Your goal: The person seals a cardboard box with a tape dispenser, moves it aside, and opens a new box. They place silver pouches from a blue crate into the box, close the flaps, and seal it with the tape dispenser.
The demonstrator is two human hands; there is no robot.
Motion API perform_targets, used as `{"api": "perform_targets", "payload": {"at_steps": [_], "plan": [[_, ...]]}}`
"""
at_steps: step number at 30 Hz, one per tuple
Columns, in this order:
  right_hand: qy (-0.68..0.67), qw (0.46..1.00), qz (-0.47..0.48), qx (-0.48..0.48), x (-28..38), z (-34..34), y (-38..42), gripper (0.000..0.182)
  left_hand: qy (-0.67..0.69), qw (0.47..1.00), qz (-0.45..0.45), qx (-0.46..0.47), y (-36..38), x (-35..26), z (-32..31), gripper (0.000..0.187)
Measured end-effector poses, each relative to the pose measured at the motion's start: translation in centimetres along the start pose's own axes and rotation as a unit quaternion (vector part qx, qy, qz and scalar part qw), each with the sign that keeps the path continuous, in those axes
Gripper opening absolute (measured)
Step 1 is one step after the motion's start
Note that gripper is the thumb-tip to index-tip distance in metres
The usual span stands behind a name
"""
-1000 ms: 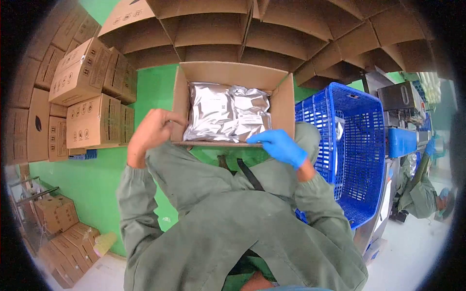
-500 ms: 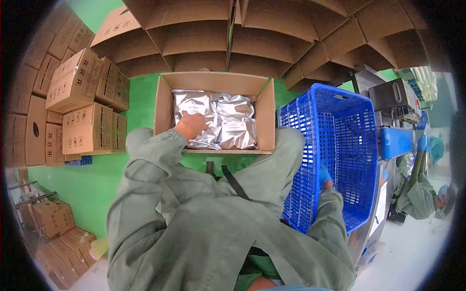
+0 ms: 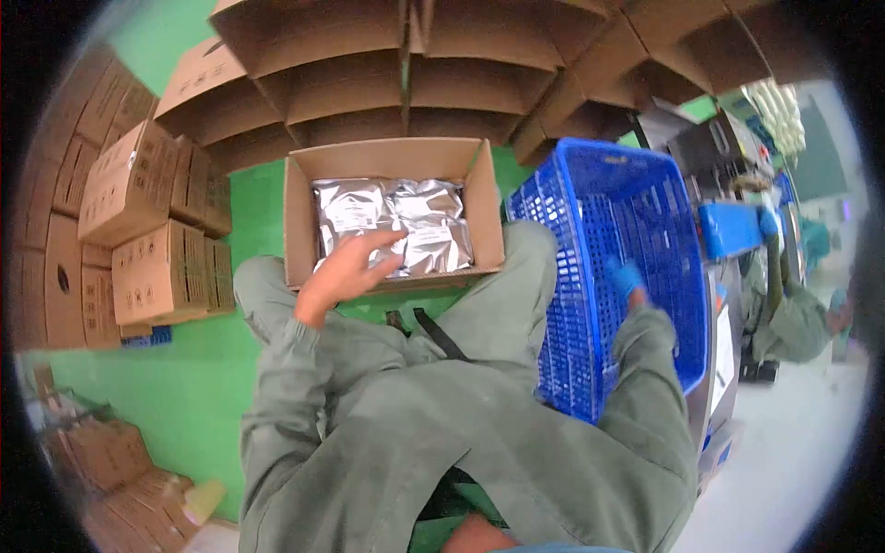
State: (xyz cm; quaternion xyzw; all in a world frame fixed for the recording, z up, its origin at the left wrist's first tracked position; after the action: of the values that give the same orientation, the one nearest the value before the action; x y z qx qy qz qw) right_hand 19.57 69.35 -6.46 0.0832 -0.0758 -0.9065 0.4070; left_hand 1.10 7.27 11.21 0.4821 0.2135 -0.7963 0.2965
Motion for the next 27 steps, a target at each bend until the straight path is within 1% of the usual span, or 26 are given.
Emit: {"api": "perform_targets", "payload": {"at_steps": [1, 2, 3, 5, 6, 7, 8, 9, 10, 11, 12, 13, 14, 15, 16, 17, 18, 19, 20, 21, 22, 23, 24, 25, 26, 27], "plan": [[0.050, 0.997, -0.014, 0.054, -1.4, -5.3, 1.0, 0.057, 0.056, 0.998, 0.020, -0.030, 2.1, -0.7, 0.5, 0.039], [0.030, 0.996, -0.029, 0.077, -2.8, -9.2, 3.1, 0.053, 0.112, 0.991, 0.041, -0.068, 4.4, -0.8, 1.1, 0.036], [0.018, 0.995, -0.042, 0.091, -3.4, -12.0, 4.1, 0.049, 0.111, 0.988, 0.051, -0.099, 6.6, -0.2, 1.5, 0.036], [-0.019, 0.995, -0.069, 0.076, -3.2, -12.0, 5.4, 0.042, 0.250, 0.941, 0.113, -0.201, 11.3, 1.5, 2.6, 0.030], [-0.046, 0.996, -0.062, 0.045, -2.6, -10.8, 4.8, 0.038, 0.250, 0.937, 0.121, -0.210, 12.9, 1.9, 3.1, 0.030], [-0.081, 0.996, -0.046, 0.001, -1.8, -9.4, 3.3, 0.035, 0.251, 0.923, 0.126, -0.263, 14.1, 2.5, 4.0, 0.029], [-0.134, 0.989, -0.003, -0.067, -1.0, -7.2, 1.2, 0.031, 0.249, 0.907, 0.128, -0.313, 14.7, 2.9, 4.7, 0.028], [-0.189, 0.971, 0.060, -0.132, 1.0, -4.1, -1.0, 0.027, 0.249, 0.906, 0.131, -0.316, 14.4, 2.6, 5.1, 0.028], [-0.241, 0.946, 0.125, -0.176, 3.1, -0.2, -2.9, 0.024, 0.237, 0.906, 0.129, -0.328, 13.7, 1.7, 5.8, 0.028], [-0.273, 0.938, 0.144, -0.158, 10.8, 11.7, 3.4, 0.025, 0.223, 0.906, 0.127, -0.336, 12.8, 0.7, 6.3, 0.028], [-0.149, 0.945, 0.190, -0.222, 13.3, 17.2, 4.8, 0.024, 0.220, 0.909, 0.127, -0.330, 11.6, -0.4, 6.5, 0.028], [-0.069, 0.941, 0.196, -0.266, 15.8, 22.4, 7.4, 0.024, 0.282, 0.912, 0.151, -0.258, 9.8, -1.4, 5.9, 0.028], [-0.110, 0.934, 0.210, -0.267, 18.4, 27.6, 11.3, 0.028, 0.343, 0.905, 0.176, -0.182, 7.9, -2.2, 4.7, 0.027], [-0.124, 0.938, 0.190, -0.264, 19.3, 31.2, 13.9, 0.027, 0.333, 0.922, 0.177, -0.085, 5.5, -3.2, 3.2, 0.028], [-0.163, 0.917, 0.196, -0.305, 19.6, 34.0, 16.7, 0.026, 0.320, 0.931, 0.177, 0.013, 3.1, -4.2, 1.5, 0.029], [-0.121, 0.911, 0.178, -0.351, 20.5, 36.8, 19.9, 0.022, 0.229, 0.967, 0.103, 0.054, 0.7, -5.5, 0.5, 0.039], [-0.296, 0.850, 0.212, -0.379, 19.8, 37.3, 20.6, 0.019, 0.134, 0.986, 0.025, 0.091, -1.6, -6.7, -0.7, 0.049], [-0.415, 0.805, 0.197, -0.375, 20.6, 37.3, 21.7, 0.023, 0.148, 0.987, -0.059, -0.015, -4.1, -6.7, -1.1, 0.058], [-0.526, 0.746, 0.181, -0.365, 22.0, 37.1, 22.9, 0.027, 0.162, 0.969, -0.141, -0.121, -6.1, -6.8, -1.6, 0.066], [-0.503, 0.793, 0.164, -0.300, 23.1, 36.0, 23.0, 0.028, 0.342, 0.908, -0.166, -0.178, -7.8, -8.4, -1.3, 0.070], [-0.478, 0.834, 0.147, -0.232, 24.3, 34.7, 22.9, 0.029, 0.392, 0.875, -0.168, -0.228, -8.3, -10.7, 0.6, 0.069], [-0.409, 0.881, 0.194, -0.135, 26.6, 34.1, 22.9, 0.033, 0.438, 0.837, -0.175, -0.277, -8.7, -13.0, 2.4, 0.069], [-0.334, 0.912, 0.236, -0.033, 29.1, 33.3, 22.9, 0.037, 0.364, 0.858, -0.167, -0.322, -8.5, -14.6, 4.2, 0.063], [-0.423, 0.853, 0.298, -0.070, 31.3, 32.2, 22.6, 0.041, 0.397, 0.840, -0.196, -0.315, -8.3, -13.7, 5.1, 0.055], [-0.507, 0.778, 0.356, -0.107, 33.3, 31.0, 22.3, 0.046, 0.355, 0.856, -0.165, -0.337, -7.3, -13.4, 5.8, 0.048], [-0.539, 0.772, 0.325, -0.090, 34.8, 30.5, 22.2, 0.049, 0.294, 0.868, -0.171, -0.361, -6.6, -13.2, 5.9, 0.045]]}}
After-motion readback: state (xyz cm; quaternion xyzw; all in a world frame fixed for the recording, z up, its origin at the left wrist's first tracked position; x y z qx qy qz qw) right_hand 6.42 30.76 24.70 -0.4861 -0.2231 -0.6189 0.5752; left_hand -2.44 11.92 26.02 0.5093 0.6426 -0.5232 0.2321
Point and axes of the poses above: each hand's wrist, its own y-axis away from the middle knuckle, its own z-axis out of the back of the hand, x = y × z, the point moved 4 cm from there along -y, towards the middle knuckle, and after that the axes turned 10 degrees about y, right-handed, at the moved point
